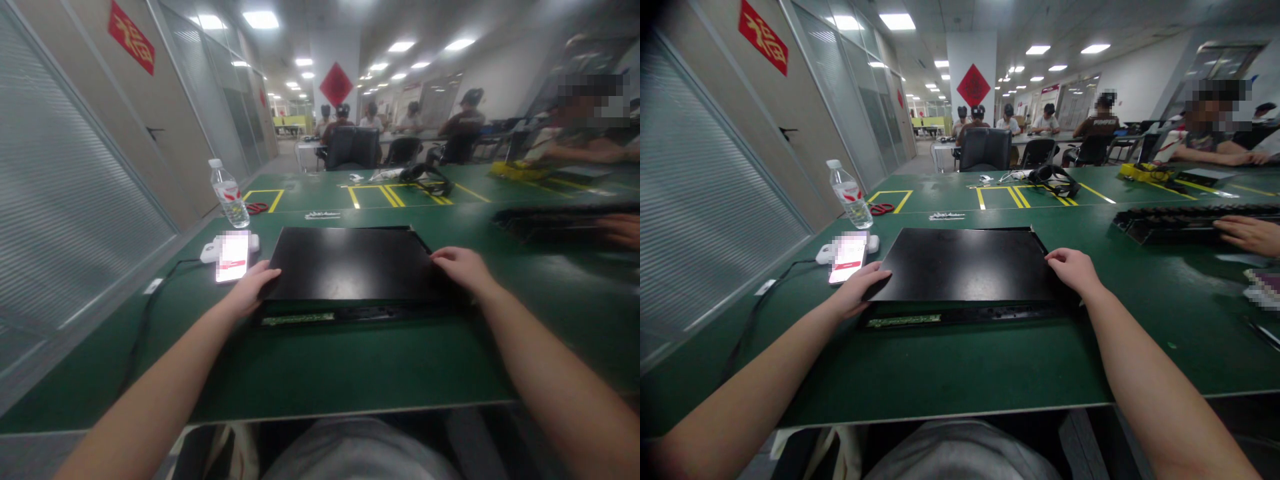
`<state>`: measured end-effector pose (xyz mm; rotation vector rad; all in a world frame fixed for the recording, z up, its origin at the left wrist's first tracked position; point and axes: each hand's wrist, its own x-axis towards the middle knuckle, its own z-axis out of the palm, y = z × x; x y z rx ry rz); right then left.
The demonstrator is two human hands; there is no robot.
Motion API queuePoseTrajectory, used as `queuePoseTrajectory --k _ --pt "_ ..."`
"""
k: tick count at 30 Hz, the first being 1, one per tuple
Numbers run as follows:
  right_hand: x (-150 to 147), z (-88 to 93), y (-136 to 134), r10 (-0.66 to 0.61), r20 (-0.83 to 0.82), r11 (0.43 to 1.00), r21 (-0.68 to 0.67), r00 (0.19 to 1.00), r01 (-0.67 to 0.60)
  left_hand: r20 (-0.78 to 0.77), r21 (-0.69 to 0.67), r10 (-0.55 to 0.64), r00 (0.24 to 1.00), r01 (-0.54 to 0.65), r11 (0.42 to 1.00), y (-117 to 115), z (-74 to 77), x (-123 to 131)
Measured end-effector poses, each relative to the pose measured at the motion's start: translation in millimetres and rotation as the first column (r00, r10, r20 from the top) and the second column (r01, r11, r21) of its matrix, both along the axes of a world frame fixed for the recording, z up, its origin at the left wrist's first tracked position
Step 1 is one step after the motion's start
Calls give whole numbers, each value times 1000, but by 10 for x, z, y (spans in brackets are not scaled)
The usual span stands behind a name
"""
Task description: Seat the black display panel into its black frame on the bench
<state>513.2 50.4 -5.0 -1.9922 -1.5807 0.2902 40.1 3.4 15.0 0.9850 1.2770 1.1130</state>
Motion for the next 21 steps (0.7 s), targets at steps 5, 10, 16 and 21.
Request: queuePoseTrajectory --k 5,10,16,21 --pt "8 -4 7 3 0 1000 -15 1000 -3 -8 -15 3 1000 -3 1000 0 7 4" --pt "-17 17 -8 1 12 1000 -21 1000 0 -5 -9 -6 1000 6 1000 1 14 5" --pt "-5 5 -10 5 50 1000 -3 999 -5 -1 1 -17 1000 17 1000 -2 -3 -8" --pt "2 -5 -14 19 106 999 29 994 -22 -5 11 -21 1000 21 1000 -8 4 -12"
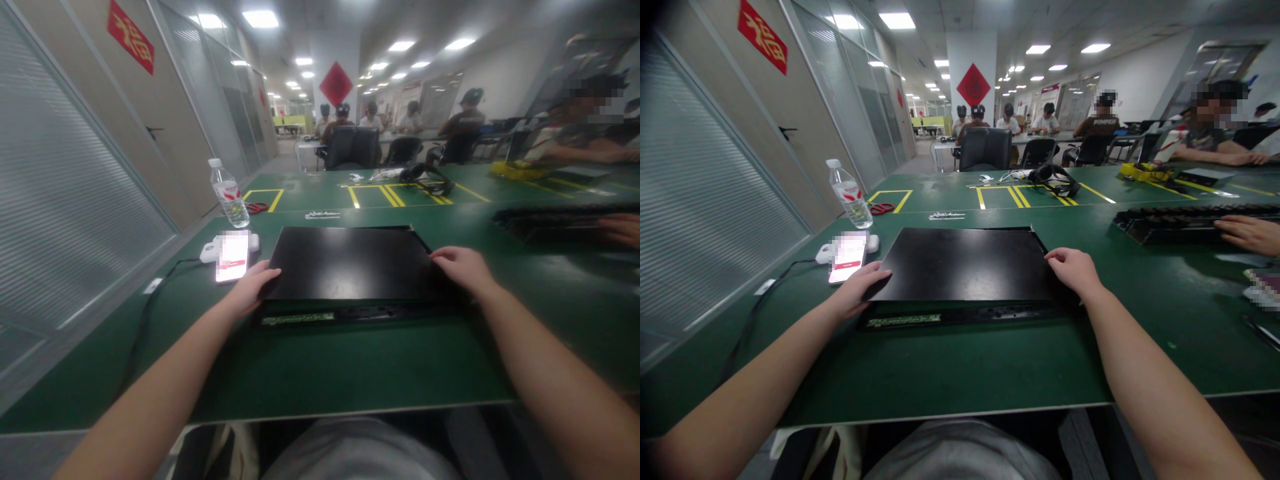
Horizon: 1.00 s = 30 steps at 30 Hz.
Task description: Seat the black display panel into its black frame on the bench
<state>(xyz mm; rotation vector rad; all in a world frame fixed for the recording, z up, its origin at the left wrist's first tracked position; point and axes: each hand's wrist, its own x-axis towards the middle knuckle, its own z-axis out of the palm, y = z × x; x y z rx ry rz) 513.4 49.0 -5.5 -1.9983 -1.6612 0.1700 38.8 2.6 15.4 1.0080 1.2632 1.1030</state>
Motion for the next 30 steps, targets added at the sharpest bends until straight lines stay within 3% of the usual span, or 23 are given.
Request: queuePoseTrajectory --k 11,30 --pt "-48 43 -39 33 94 999 -26 995 -30 27 -6 8 1000 -8 1000 4 5 21" --pt "-57 38 -43 52 75 999 13 996 -53 88 54 -9 996 5 999 -2 -7 26"
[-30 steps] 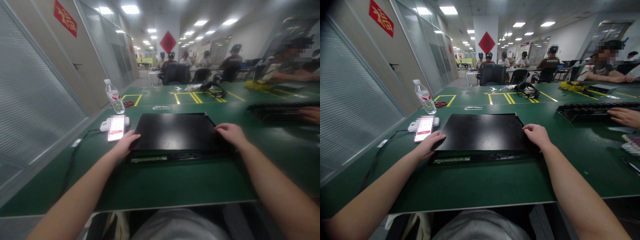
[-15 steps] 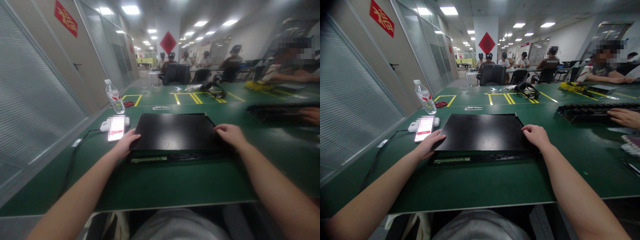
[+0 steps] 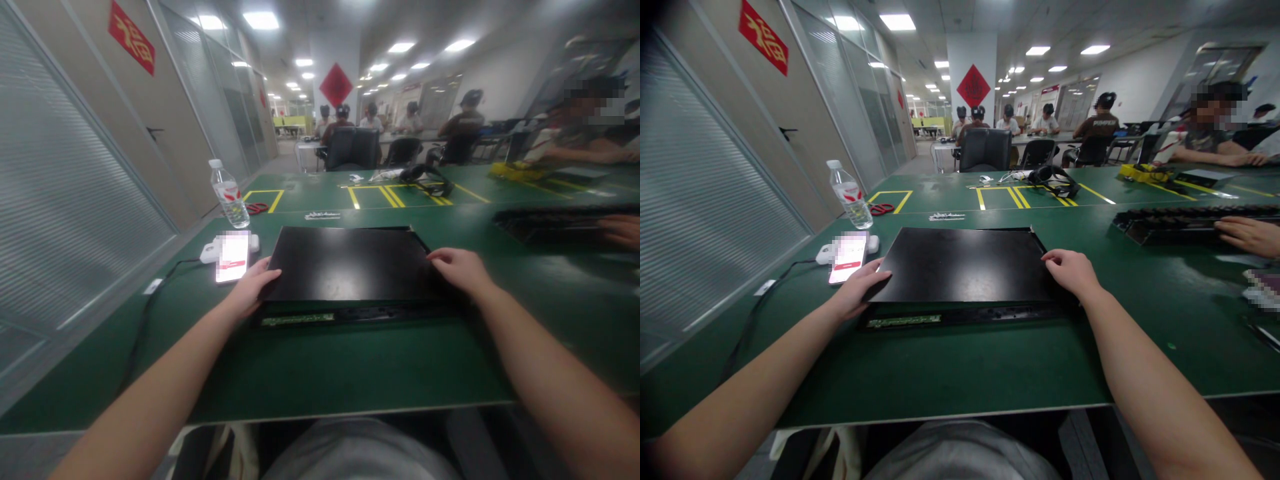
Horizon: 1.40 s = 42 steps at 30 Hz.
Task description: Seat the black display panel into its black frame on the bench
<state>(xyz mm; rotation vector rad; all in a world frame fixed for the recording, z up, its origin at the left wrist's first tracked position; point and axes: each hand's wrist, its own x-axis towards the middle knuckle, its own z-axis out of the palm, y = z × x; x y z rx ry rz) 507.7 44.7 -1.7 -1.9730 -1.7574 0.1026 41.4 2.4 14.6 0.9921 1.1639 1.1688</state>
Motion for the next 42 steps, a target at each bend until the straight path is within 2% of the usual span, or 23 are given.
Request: queuePoseTrajectory --k 42 --pt "-6 6 6 -25 -38 998 -55 999 23 -3 -22 -13 1000 13 1000 6 -5 -2"
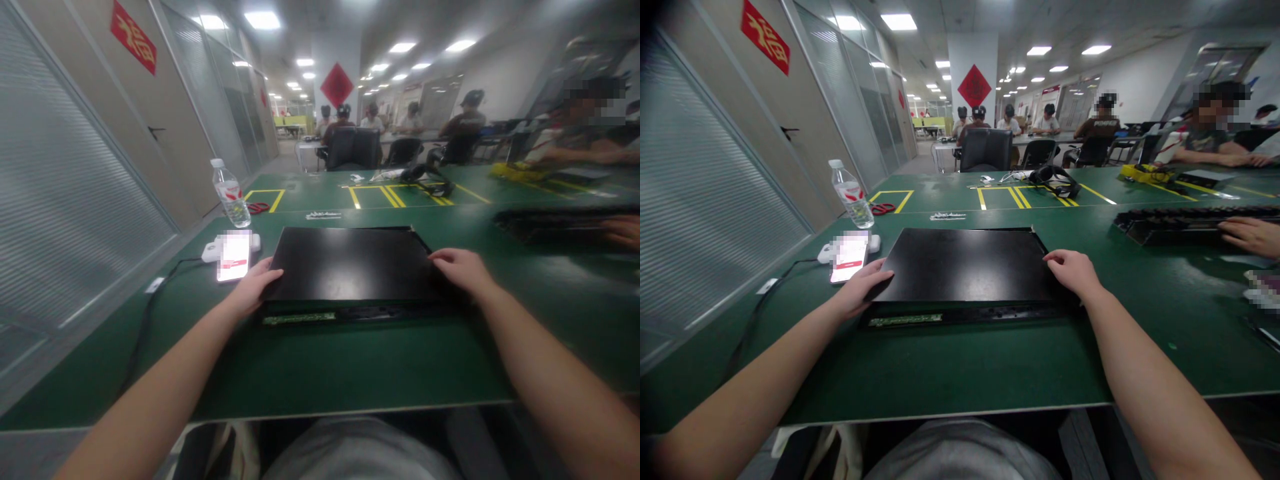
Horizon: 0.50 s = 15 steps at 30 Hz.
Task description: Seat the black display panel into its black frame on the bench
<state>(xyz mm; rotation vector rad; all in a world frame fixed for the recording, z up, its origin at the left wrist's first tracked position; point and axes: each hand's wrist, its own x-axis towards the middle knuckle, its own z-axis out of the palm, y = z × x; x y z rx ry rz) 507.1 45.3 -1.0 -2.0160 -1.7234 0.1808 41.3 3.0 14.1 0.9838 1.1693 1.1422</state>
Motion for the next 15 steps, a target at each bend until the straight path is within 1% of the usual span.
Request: queuePoseTrajectory --k 5,8,15 --pt "3 2 -5 4 11 1000 7 1000 -4 -3 -13 18 1000 -18 1000 3 0 -8" --pt "7 -13 -3 10 30 1000 21 999 -11 11 -5 9 1000 -9 1000 5 -7 -15" --pt "-13 -7 -13 39 132 999 7 990 -40 13 -8 4 1000 -3 1000 15 -20 -19"
